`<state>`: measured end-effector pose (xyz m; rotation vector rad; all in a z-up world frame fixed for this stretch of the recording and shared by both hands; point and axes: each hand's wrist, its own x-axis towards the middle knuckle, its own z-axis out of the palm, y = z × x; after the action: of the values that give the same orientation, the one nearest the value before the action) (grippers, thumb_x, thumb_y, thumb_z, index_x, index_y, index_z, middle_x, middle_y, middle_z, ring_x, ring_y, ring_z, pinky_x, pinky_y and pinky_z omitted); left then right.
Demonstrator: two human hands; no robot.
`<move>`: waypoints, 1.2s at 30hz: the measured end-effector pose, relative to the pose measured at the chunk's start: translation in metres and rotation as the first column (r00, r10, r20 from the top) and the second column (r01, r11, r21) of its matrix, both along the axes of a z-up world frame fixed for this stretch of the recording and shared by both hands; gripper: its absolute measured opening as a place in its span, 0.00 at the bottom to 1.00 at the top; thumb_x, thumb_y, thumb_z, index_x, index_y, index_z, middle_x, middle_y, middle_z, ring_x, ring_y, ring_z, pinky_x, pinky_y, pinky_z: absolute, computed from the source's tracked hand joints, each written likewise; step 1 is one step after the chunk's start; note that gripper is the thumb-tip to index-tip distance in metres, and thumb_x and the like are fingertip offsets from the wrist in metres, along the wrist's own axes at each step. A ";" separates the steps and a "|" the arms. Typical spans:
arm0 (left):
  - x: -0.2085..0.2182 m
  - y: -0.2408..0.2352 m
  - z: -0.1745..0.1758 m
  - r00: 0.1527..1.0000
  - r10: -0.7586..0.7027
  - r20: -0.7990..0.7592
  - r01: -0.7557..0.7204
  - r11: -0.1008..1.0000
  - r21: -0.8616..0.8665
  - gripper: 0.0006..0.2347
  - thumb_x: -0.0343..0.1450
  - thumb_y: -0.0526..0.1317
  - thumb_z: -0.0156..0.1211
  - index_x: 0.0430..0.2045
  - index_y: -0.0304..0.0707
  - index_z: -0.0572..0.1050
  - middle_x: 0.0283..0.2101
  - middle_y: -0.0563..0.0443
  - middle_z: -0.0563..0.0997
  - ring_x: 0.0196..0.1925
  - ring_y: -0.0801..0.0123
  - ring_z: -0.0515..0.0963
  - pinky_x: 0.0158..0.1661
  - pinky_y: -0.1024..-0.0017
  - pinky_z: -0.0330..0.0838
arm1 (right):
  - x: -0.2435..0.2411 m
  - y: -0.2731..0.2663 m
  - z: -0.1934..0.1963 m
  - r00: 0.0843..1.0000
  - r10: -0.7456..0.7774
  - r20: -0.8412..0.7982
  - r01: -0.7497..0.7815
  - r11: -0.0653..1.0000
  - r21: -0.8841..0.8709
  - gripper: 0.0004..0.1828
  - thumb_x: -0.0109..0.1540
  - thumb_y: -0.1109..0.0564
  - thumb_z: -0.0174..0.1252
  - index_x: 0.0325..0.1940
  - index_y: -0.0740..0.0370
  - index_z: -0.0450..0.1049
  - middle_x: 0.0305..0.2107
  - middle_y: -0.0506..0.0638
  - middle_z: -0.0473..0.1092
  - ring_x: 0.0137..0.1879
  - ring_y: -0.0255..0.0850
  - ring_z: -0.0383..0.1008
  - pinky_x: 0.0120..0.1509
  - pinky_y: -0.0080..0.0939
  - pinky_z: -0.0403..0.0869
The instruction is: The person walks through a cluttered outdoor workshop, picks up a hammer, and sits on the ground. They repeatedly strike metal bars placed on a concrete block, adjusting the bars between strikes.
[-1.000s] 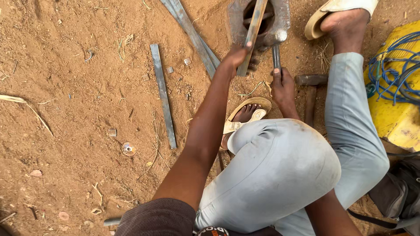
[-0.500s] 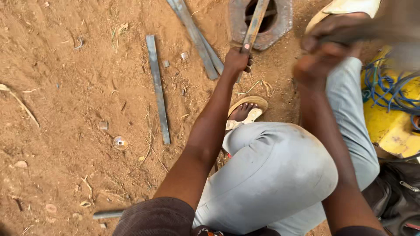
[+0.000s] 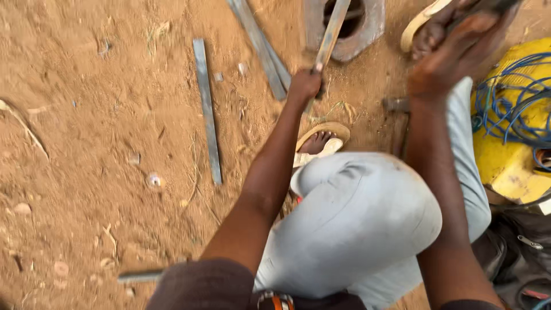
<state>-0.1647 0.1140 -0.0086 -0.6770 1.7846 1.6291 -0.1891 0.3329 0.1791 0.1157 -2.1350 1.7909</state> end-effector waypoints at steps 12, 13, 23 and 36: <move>0.034 -0.030 0.018 0.995 -0.097 -0.021 0.093 0.985 -0.143 0.26 0.75 0.58 0.46 0.24 0.33 0.83 0.24 0.44 0.86 0.26 0.63 0.87 0.37 0.64 0.80 | -0.030 -0.040 -0.046 0.895 -0.018 0.446 -0.002 0.999 0.045 0.28 0.73 0.41 0.43 0.71 0.61 0.57 0.24 0.46 0.61 0.25 0.38 0.60 0.29 0.47 0.65; 0.036 -0.034 0.020 0.993 -0.121 0.000 0.119 0.983 -0.136 0.26 0.75 0.58 0.47 0.24 0.33 0.84 0.24 0.44 0.86 0.27 0.64 0.87 0.37 0.65 0.79 | -0.037 -0.039 -0.039 0.945 0.023 0.325 -0.016 1.000 -0.026 0.27 0.74 0.42 0.43 0.69 0.63 0.60 0.24 0.47 0.59 0.27 0.38 0.59 0.29 0.45 0.62; 0.062 -0.046 0.029 0.984 -0.170 -0.050 0.159 0.972 -0.174 0.25 0.74 0.55 0.50 0.23 0.31 0.85 0.23 0.44 0.85 0.29 0.58 0.85 0.39 0.63 0.77 | -0.061 -0.046 -0.085 0.943 -0.016 0.333 -0.231 0.689 0.687 0.25 0.79 0.41 0.38 0.55 0.64 0.70 0.36 0.48 0.67 0.40 0.37 0.69 0.44 0.42 0.73; 0.095 -0.061 0.039 0.988 -0.131 0.075 0.144 0.969 -0.201 0.25 0.73 0.58 0.49 0.23 0.34 0.84 0.24 0.46 0.86 0.31 0.63 0.88 0.42 0.64 0.79 | -0.065 -0.026 -0.110 0.817 -0.127 0.563 -0.273 0.775 0.571 0.30 0.75 0.35 0.44 0.50 0.69 0.68 0.27 0.52 0.68 0.32 0.44 0.72 0.38 0.55 0.74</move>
<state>-0.0694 0.0535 0.0299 -0.6708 1.9279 1.3308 -0.2540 0.3073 0.0687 -0.2162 -3.1588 1.1247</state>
